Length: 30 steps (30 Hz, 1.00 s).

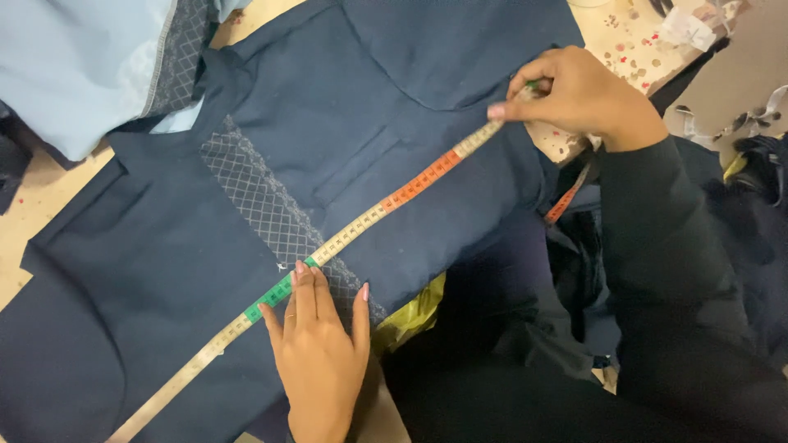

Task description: Measuring various dimensions of a shirt using a measuring tape and ruler for quality control or pattern verification

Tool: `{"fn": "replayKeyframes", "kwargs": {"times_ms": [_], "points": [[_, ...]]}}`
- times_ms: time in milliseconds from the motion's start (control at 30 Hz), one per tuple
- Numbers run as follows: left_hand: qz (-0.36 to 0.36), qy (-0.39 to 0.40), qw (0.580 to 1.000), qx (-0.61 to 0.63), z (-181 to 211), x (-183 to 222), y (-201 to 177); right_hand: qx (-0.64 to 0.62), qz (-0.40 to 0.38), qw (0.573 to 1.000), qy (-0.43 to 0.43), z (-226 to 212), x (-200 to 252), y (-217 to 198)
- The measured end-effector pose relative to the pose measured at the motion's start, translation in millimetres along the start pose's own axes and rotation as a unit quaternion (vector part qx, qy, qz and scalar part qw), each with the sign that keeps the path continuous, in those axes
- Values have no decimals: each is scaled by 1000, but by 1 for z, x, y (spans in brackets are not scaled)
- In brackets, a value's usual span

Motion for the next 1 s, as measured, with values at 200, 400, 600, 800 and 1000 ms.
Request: {"fn": "replayKeyframes", "kwargs": {"times_ms": [200,400,600,800,1000], "points": [[0,8,1000,-17,0,1,1,-73,7,997,35,-3,11,-4],[6,13,1000,-19,0,-1,-2,-110,55,992,-24,-2,5,-9],[4,10,1000,-26,0,0,-2,-195,4,980,-22,14,-2,-4],[2,13,1000,-26,0,0,-3,-138,-9,987,-84,11,3,-17],[4,16,999,-29,0,-1,-4,-96,-15,988,-124,4,-2,-12]]}}
Point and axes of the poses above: each hand's wrist, its own x-axis away from the middle knuckle, its own y-axis out of the palm, z = x × y, the point moved 10 cm from there along -x, towards the middle knuckle, and after that the axes turned 13 degrees about z, right-handed, at the moved point
